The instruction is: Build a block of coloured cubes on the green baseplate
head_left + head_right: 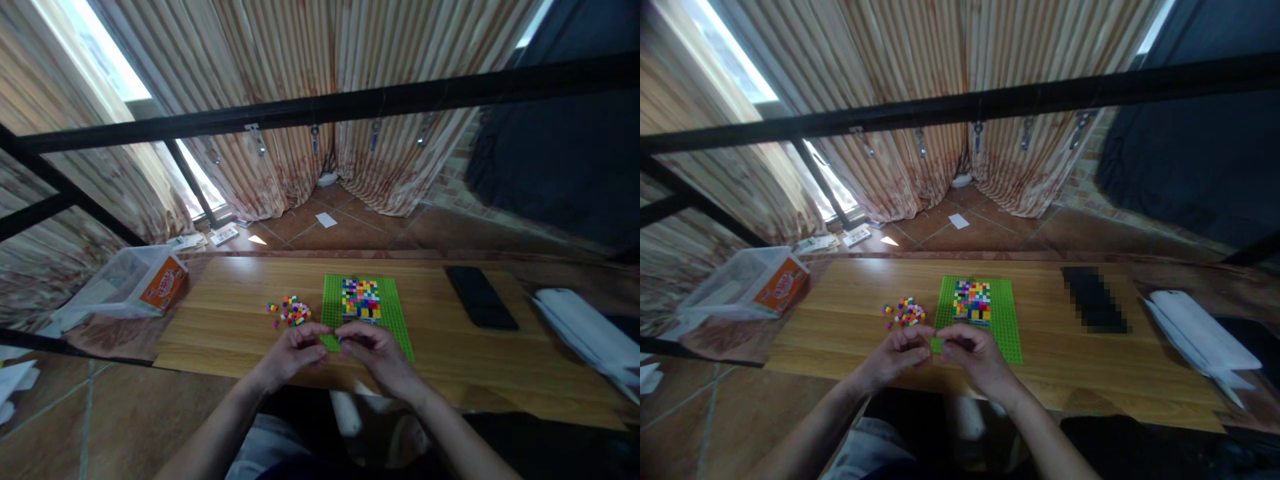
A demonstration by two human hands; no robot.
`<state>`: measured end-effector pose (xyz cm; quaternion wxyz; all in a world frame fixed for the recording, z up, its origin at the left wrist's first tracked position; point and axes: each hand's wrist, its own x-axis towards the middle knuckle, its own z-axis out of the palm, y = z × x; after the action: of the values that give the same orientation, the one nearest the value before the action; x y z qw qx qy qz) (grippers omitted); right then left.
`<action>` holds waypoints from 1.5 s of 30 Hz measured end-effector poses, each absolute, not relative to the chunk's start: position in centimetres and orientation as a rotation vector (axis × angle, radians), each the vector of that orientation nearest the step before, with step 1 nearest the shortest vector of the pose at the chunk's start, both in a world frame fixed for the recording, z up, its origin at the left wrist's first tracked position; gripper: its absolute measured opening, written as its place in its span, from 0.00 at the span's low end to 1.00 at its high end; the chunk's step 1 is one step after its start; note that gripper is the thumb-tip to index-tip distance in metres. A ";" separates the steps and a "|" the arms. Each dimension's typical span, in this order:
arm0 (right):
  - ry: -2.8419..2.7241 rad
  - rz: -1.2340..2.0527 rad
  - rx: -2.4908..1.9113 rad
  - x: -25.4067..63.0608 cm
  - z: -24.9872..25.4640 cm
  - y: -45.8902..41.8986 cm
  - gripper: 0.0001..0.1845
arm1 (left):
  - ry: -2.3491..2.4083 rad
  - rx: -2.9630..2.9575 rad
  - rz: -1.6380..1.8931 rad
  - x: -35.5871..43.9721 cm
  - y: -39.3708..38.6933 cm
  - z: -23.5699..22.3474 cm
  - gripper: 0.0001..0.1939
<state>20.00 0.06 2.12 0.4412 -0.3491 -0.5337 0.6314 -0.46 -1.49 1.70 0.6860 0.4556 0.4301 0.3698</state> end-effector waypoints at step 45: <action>-1.849 0.270 -1.195 21.7 -0.2 4.4 0.07 | 1.834 1.745 0.995 -5.5 1.0 -1.9 0.14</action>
<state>21.66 4.44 -0.18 0.4455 -0.4825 -0.7462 0.1090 -5.48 1.03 -1.94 0.2092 0.6273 0.6594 0.3576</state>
